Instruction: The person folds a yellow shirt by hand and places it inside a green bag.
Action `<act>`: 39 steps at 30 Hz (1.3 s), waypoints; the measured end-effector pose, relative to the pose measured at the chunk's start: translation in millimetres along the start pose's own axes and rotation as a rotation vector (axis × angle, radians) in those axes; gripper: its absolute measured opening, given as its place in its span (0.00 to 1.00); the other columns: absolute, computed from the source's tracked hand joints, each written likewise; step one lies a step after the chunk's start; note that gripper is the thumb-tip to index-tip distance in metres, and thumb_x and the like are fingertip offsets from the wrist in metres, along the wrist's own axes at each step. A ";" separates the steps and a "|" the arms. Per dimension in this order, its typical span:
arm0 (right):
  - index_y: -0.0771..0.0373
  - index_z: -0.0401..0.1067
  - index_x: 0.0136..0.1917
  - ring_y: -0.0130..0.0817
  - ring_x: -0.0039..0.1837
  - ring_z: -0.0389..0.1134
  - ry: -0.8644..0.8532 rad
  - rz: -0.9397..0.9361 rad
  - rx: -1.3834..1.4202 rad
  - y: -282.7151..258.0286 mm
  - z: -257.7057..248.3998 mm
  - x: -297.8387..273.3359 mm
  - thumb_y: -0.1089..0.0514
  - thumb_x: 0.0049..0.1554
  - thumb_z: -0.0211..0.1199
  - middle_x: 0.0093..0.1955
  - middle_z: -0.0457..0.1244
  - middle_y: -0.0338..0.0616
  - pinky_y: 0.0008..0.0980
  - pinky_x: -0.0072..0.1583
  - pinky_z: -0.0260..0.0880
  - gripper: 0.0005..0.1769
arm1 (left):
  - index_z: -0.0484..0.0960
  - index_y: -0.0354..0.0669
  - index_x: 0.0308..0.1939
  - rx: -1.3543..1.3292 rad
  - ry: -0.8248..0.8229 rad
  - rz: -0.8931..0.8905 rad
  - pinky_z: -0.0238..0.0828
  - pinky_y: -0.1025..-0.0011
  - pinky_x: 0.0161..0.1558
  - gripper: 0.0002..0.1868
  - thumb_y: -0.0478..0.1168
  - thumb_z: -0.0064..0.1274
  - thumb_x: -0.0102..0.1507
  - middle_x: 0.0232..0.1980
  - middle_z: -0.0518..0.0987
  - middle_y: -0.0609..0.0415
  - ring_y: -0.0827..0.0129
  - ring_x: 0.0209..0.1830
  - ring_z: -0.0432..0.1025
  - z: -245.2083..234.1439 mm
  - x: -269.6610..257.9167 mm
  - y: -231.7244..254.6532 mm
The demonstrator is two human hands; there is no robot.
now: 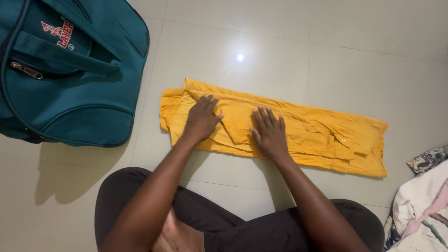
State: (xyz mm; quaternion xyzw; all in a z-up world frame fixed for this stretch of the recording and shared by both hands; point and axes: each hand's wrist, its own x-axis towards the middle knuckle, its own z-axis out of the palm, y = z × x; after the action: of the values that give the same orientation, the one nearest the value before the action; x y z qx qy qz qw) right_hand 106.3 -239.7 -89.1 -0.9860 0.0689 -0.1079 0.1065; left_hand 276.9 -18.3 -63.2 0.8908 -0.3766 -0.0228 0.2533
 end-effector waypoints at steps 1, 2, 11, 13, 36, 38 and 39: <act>0.48 0.51 0.82 0.40 0.85 0.42 -0.001 -0.006 0.005 -2.3 2.1 -0.1 0.38 0.67 0.45 0.85 0.45 0.38 0.57 0.79 0.35 0.34 | 0.69 0.43 0.71 0.004 0.001 -0.007 0.51 0.53 0.75 0.32 0.56 0.53 0.68 0.77 0.64 0.42 0.47 0.81 0.53 5.4 0.6 -2.3; 0.47 0.51 0.82 0.40 0.85 0.41 -0.027 -0.012 -0.001 -4.1 4.1 -0.7 0.38 0.66 0.45 0.85 0.45 0.38 0.57 0.79 0.34 0.35 | 0.63 0.45 0.74 0.074 -0.049 -0.042 0.45 0.49 0.75 0.34 0.56 0.49 0.69 0.79 0.58 0.44 0.48 0.81 0.47 9.2 0.7 -4.4; 0.45 0.50 0.82 0.38 0.85 0.40 -0.087 0.016 0.009 -4.0 6.2 -0.8 0.37 0.66 0.43 0.86 0.43 0.36 0.56 0.79 0.34 0.35 | 0.50 0.48 0.81 0.081 -0.003 -0.325 0.34 0.46 0.80 0.37 0.59 0.37 0.72 0.86 0.46 0.51 0.58 0.87 0.39 1.6 -2.1 -32.4; 0.45 0.50 0.83 0.38 0.85 0.40 -0.090 0.020 0.002 -2.9 4.0 -4.4 0.37 0.66 0.43 0.86 0.43 0.36 0.56 0.79 0.34 0.34 | 0.51 0.48 0.83 0.075 0.078 -0.239 0.35 0.47 0.84 0.36 0.59 0.34 0.75 0.87 0.48 0.53 0.58 0.89 0.40 8.2 -4.3 -26.2; 0.52 0.57 0.80 0.41 0.83 0.45 -0.092 -0.093 0.141 -16.9 -13.2 9.6 0.38 0.64 0.54 0.84 0.48 0.42 0.59 0.77 0.36 0.36 | 0.59 0.44 0.76 -0.173 -0.133 0.140 0.46 0.54 0.75 0.50 0.48 0.67 0.54 0.81 0.52 0.44 0.49 0.81 0.44 4.3 -3.3 -10.2; 0.57 0.61 0.73 0.44 0.77 0.52 -0.036 -0.117 0.111 -26.7 -19.3 7.6 0.36 0.60 0.57 0.76 0.54 0.46 0.55 0.73 0.45 0.35 | 0.68 0.46 0.65 -0.158 -0.083 0.099 0.54 0.55 0.70 0.37 0.44 0.67 0.54 0.74 0.61 0.48 0.52 0.76 0.54 -0.2 -4.0 -7.7; 0.62 0.66 0.65 0.46 0.71 0.58 0.028 -0.130 0.074 -32.1 -22.9 6.0 0.34 0.57 0.60 0.69 0.59 0.50 0.51 0.70 0.53 0.35 | 0.78 0.48 0.54 -0.145 -0.036 0.070 0.62 0.56 0.65 0.25 0.41 0.66 0.55 0.67 0.71 0.51 0.55 0.71 0.63 -0.3 -4.5 -3.1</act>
State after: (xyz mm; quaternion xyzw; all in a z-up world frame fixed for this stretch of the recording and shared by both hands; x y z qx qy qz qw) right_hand 110.5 -214.0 -58.8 -0.9822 0.0023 -0.1307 0.1346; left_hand 275.8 -13.3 -65.0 0.8557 -0.4096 -0.0571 0.3109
